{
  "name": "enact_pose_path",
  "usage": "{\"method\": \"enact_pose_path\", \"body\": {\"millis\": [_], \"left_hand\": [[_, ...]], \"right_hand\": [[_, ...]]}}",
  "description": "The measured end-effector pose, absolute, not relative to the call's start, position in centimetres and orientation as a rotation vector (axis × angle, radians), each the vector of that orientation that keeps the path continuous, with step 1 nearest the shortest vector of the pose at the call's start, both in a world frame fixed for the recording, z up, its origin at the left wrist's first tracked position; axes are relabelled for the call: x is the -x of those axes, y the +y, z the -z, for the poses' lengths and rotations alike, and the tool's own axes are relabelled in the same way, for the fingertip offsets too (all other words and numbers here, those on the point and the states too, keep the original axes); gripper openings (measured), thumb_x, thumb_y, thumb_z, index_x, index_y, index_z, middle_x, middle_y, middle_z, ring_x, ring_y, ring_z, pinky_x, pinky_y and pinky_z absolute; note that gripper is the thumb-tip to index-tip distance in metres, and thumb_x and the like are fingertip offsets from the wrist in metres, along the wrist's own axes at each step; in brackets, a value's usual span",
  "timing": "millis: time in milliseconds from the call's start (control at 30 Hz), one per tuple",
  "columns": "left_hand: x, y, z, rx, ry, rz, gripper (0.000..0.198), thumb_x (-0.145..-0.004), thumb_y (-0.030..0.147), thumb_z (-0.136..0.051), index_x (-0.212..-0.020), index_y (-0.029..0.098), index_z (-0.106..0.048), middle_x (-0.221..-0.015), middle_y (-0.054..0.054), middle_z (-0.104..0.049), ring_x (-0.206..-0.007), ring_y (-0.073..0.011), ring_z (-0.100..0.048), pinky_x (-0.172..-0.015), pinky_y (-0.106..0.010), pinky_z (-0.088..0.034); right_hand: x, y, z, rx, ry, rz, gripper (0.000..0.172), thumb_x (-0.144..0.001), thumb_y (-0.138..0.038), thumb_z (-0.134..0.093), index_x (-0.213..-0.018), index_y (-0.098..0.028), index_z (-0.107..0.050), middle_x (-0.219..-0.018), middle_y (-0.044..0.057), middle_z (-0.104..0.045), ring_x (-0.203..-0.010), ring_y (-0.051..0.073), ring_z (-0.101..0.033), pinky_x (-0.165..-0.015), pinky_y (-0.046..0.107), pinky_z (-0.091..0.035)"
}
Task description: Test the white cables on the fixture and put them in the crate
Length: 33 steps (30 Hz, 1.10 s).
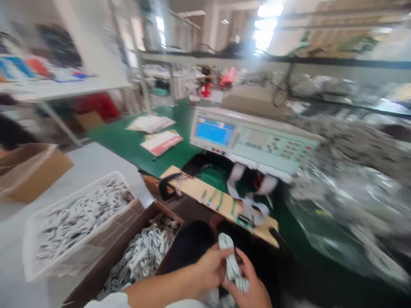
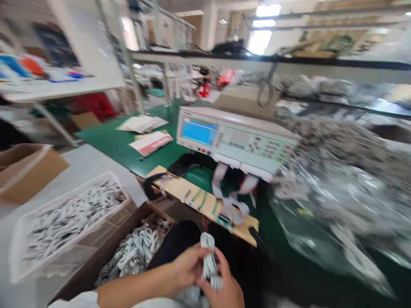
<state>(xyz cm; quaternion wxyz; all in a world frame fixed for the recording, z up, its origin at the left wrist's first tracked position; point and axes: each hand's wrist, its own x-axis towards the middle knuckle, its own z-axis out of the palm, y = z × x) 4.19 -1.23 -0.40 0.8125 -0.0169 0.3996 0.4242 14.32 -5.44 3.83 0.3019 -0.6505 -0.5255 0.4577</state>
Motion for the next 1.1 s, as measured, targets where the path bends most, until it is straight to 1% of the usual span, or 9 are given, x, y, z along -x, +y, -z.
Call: {"method": "enact_pose_path", "body": {"millis": [67, 133, 233, 300, 433, 533, 667, 800, 1100], "left_hand": [[-3.9, -1.9, 0.1, -0.05, 0.851, -0.822, 0.014, -0.064, 0.02, -0.06, -0.073, 0.014, -0.051, -0.061, -0.002, -0.055, -0.058, -0.0137, -0.054, -0.063, -0.028, -0.043], [-3.3, -2.0, 0.1, -0.223, 0.898, -0.772, 0.026, -0.067, 0.028, -0.06, -0.087, 0.015, -0.051, -0.077, -0.005, -0.058, -0.072, -0.0157, -0.056, -0.072, -0.029, -0.042], [-2.4, -2.0, -0.4, -0.683, 1.112, -0.883, 0.053, -0.066, 0.035, -0.061, -0.113, 0.021, -0.042, -0.111, -0.006, -0.051, -0.103, -0.0193, -0.046, -0.089, -0.031, -0.033], [-2.0, -1.9, -1.4, -1.014, 1.057, -0.835, 0.054, -0.065, 0.036, -0.062, -0.114, 0.021, -0.044, -0.118, -0.006, -0.047, -0.111, -0.0209, -0.039, -0.093, -0.03, -0.027], [-2.3, -2.0, -3.5, -1.078, 0.752, -0.437, 0.039, -0.067, 0.042, -0.057, -0.094, 0.014, -0.059, -0.088, -0.007, -0.062, -0.087, -0.0222, -0.054, -0.079, -0.031, -0.037], [-3.3, -2.2, -3.4, -0.875, 0.832, -0.533, 0.037, -0.065, 0.041, -0.06, -0.089, 0.013, -0.056, -0.079, -0.006, -0.062, -0.073, -0.0167, -0.056, -0.068, -0.027, -0.039], [-4.8, -2.5, -2.0, -0.941, 0.966, -0.754, 0.034, -0.056, 0.024, -0.068, -0.08, 0.015, -0.047, -0.073, -0.001, -0.059, -0.062, -0.0121, -0.051, -0.058, -0.022, -0.036], [-5.1, -2.3, -1.8, -1.236, 1.053, -0.84, 0.038, -0.052, 0.01, -0.064, -0.084, 0.017, -0.045, -0.077, 0.0, -0.058, -0.069, -0.0133, -0.05, -0.061, -0.022, -0.035], [-4.5, -2.5, -2.0, -1.356, 1.093, -0.952, 0.034, -0.056, 0.006, -0.062, -0.085, 0.017, -0.049, -0.082, 0.0, -0.056, -0.075, -0.0138, -0.049, -0.067, -0.022, -0.035]], "right_hand": [[-15.0, -5.7, -4.0, 1.632, -1.562, -1.088, 0.035, -0.065, -0.028, -0.06, -0.099, -0.027, -0.057, -0.094, 0.002, -0.061, -0.087, 0.022, -0.055, -0.078, 0.031, -0.041], [-15.9, -5.8, -4.4, 1.585, -1.568, -1.033, 0.024, -0.07, -0.029, -0.054, -0.092, -0.022, -0.06, -0.087, 0.003, -0.062, -0.081, 0.019, -0.055, -0.075, 0.029, -0.041], [-17.3, -5.8, -4.8, 1.561, -1.372, -1.144, 0.024, -0.072, -0.033, -0.051, -0.087, -0.017, -0.061, -0.071, 0.002, -0.06, -0.061, 0.014, -0.053, -0.057, 0.023, -0.043], [-18.0, -5.7, -4.9, 1.516, -1.224, -1.316, 0.027, -0.071, -0.037, -0.053, -0.084, -0.016, -0.062, -0.063, 0.0, -0.056, -0.049, 0.01, -0.047, -0.045, 0.02, -0.04], [-18.7, -5.3, -4.6, 1.386, -0.917, -1.533, 0.035, -0.072, -0.045, -0.049, -0.085, -0.015, -0.06, -0.049, -0.003, -0.049, -0.036, 0.007, -0.038, -0.035, 0.018, -0.033], [-19.0, -5.1, -4.5, 1.387, -0.71, -1.377, 0.035, -0.073, -0.047, -0.046, -0.087, -0.017, -0.057, -0.045, -0.005, -0.044, -0.037, 0.008, -0.04, -0.036, 0.019, -0.034], [-18.9, -5.4, -4.6, 1.509, -1.059, -1.105, 0.025, -0.07, -0.04, -0.054, -0.065, -0.015, -0.057, -0.049, -0.002, -0.051, -0.046, 0.01, -0.047, -0.046, 0.02, -0.038], [-18.7, -4.9, -3.9, 1.581, -1.243, -0.966, 0.021, -0.065, -0.038, -0.059, -0.068, -0.017, -0.061, -0.064, 0.002, -0.062, -0.061, 0.016, -0.055, -0.058, 0.021, -0.042], [-18.9, -3.4, -1.6, 1.504, -1.045, -1.134, 0.028, -0.063, -0.039, -0.06, -0.079, -0.016, -0.063, -0.073, 0.003, -0.065, -0.071, 0.019, -0.057, -0.064, 0.022, -0.044]]}}
